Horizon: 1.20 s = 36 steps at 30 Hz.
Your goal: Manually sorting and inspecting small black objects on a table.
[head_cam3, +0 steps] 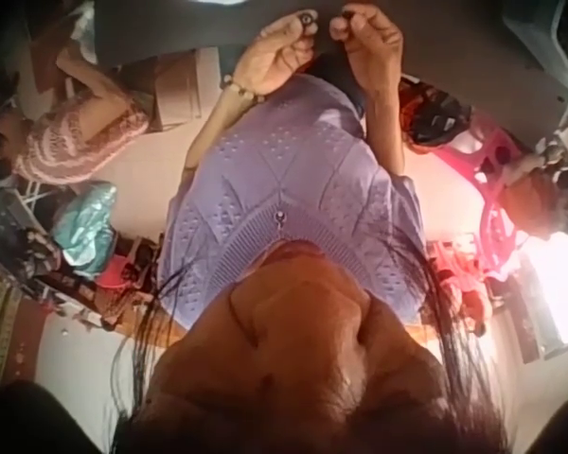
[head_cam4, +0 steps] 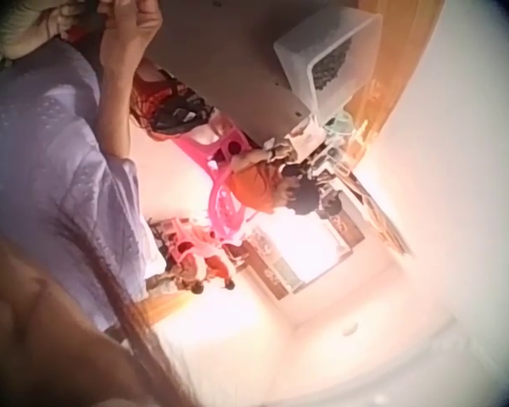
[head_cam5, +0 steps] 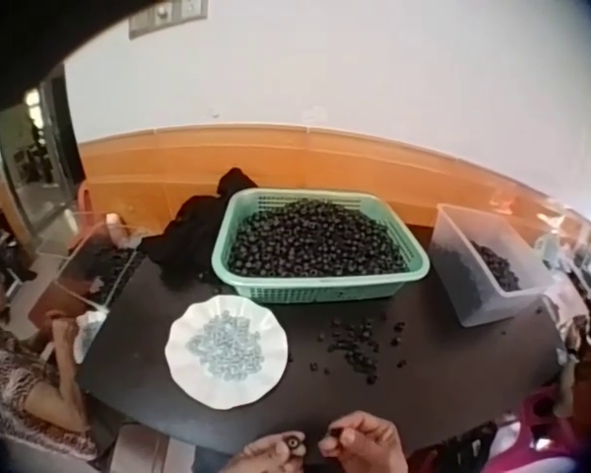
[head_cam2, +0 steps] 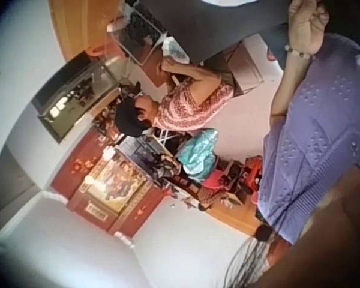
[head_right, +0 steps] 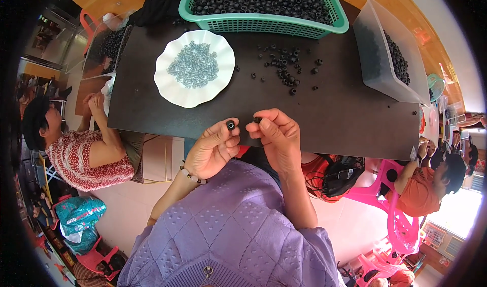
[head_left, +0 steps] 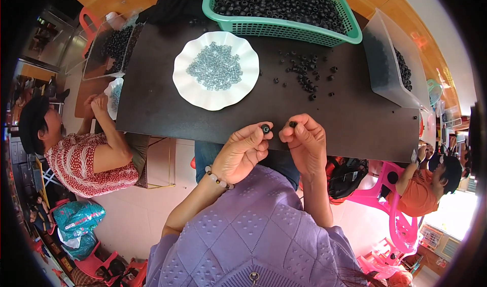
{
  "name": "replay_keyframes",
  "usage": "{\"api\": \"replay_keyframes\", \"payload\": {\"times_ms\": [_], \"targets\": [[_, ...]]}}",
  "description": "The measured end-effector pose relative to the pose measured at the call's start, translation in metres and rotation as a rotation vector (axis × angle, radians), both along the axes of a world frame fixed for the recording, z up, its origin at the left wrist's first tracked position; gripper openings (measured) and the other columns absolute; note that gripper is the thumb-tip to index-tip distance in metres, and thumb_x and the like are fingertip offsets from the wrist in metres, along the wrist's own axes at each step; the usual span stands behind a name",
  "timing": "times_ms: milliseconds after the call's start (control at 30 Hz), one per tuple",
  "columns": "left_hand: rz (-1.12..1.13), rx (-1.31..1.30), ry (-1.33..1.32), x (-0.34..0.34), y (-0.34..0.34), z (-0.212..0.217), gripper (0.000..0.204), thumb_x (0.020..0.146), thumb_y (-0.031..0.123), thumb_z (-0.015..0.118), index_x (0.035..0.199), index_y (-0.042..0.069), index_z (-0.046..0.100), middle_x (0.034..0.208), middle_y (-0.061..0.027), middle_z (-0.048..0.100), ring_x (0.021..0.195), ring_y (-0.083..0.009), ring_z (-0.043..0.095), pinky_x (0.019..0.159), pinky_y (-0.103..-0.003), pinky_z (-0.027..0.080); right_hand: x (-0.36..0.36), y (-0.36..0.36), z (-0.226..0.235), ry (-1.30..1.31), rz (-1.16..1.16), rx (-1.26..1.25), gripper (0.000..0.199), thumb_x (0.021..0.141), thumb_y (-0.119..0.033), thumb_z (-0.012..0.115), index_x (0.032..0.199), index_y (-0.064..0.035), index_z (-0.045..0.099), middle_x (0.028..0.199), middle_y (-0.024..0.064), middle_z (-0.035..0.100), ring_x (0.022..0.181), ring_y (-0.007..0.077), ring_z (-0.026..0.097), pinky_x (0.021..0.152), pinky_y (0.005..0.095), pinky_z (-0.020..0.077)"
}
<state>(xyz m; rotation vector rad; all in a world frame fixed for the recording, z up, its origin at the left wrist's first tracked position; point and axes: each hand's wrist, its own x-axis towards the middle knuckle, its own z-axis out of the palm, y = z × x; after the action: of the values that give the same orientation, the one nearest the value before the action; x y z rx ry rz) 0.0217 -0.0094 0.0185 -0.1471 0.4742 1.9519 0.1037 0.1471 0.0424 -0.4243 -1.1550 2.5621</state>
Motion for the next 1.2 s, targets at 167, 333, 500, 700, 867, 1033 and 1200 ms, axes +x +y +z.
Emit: {"api": "replay_keyframes", "payload": {"times_ms": [167, 333, 500, 700, 867, 1033, 1200], "targets": [[0.000, -0.018, 0.020, 0.002, 0.001, 0.003, 0.028, 0.090, 0.021, 0.064, 0.113, 0.005, 0.063, 0.094, -0.0012, 0.065, 0.072, -0.0070, 0.053, 0.065, -0.022, 0.045, 0.002, 0.000, -0.006, -0.002, -0.035, 0.147, 0.021, 0.087, -0.014, 0.067, 0.101, 0.0013, 0.063, 0.085, 0.0073, 0.064, 0.073, 0.0129, 0.054, 0.070, 0.0264, 0.0426], [-0.021, -0.048, 0.035, 0.004, 0.002, 0.004, 0.028, 0.090, 0.021, 0.065, 0.113, 0.004, 0.063, 0.094, -0.0014, 0.065, 0.072, -0.0062, 0.053, 0.064, -0.021, 0.045, 0.002, -0.004, -0.001, -0.058, -0.093, 0.167, 0.021, 0.084, -0.012, 0.070, 0.099, 0.0018, 0.064, 0.085, 0.0064, 0.064, 0.073, 0.0125, 0.054, 0.070, 0.0263, 0.0434], [-0.021, -0.067, 0.038, 0.005, 0.002, 0.006, 0.028, 0.090, 0.021, 0.064, 0.113, 0.004, 0.063, 0.093, -0.0012, 0.065, 0.072, -0.0058, 0.053, 0.065, -0.020, 0.045, 0.005, -0.003, -0.004, -0.066, -0.099, 0.173, 0.019, 0.083, -0.011, 0.071, 0.096, 0.0016, 0.064, 0.083, 0.0047, 0.062, 0.071, 0.0119, 0.053, 0.070, 0.0262, 0.0437], [-0.027, -0.062, 0.069, 0.006, 0.002, 0.008, 0.028, 0.090, 0.021, 0.064, 0.113, 0.005, 0.064, 0.092, -0.0007, 0.065, 0.073, -0.0054, 0.053, 0.066, -0.020, 0.045, 0.003, -0.010, 0.008, 0.018, -0.074, 0.333, 0.017, 0.082, -0.010, 0.072, 0.092, 0.0009, 0.064, 0.082, 0.0046, 0.061, 0.072, 0.0114, 0.053, 0.069, 0.0237, 0.0422], [-0.023, -0.050, 0.077, 0.007, 0.000, 0.007, 0.028, 0.090, 0.020, 0.064, 0.113, 0.004, 0.063, 0.092, -0.0001, 0.065, 0.074, -0.0054, 0.053, 0.067, -0.020, 0.044, 0.002, -0.012, 0.011, 0.014, -0.103, 0.589, 0.011, 0.080, -0.005, 0.073, 0.086, 0.0011, 0.067, 0.081, 0.0053, 0.062, 0.075, 0.0121, 0.053, 0.068, 0.0227, 0.0423], [-0.014, -0.038, 0.098, 0.008, -0.001, 0.005, 0.027, 0.090, 0.017, 0.064, 0.114, 0.004, 0.063, 0.091, 0.0000, 0.065, 0.075, -0.0057, 0.053, 0.068, -0.020, 0.044, 0.001, -0.014, 0.013, 0.012, -0.102, 0.682, 0.011, 0.078, -0.004, 0.074, 0.086, 0.0012, 0.067, 0.080, 0.0057, 0.062, 0.075, 0.0121, 0.054, 0.069, 0.0234, 0.0436], [0.002, -0.023, 0.111, 0.008, -0.002, 0.003, 0.026, 0.090, 0.016, 0.063, 0.113, 0.003, 0.065, 0.091, 0.0000, 0.065, 0.074, -0.0057, 0.052, 0.068, -0.021, 0.044, 0.000, -0.015, 0.015, -0.010, -0.092, 0.759, 0.012, 0.077, -0.004, 0.075, 0.085, 0.0011, 0.068, 0.080, 0.0058, 0.063, 0.075, 0.0124, 0.054, 0.070, 0.0241, 0.0440]]}}
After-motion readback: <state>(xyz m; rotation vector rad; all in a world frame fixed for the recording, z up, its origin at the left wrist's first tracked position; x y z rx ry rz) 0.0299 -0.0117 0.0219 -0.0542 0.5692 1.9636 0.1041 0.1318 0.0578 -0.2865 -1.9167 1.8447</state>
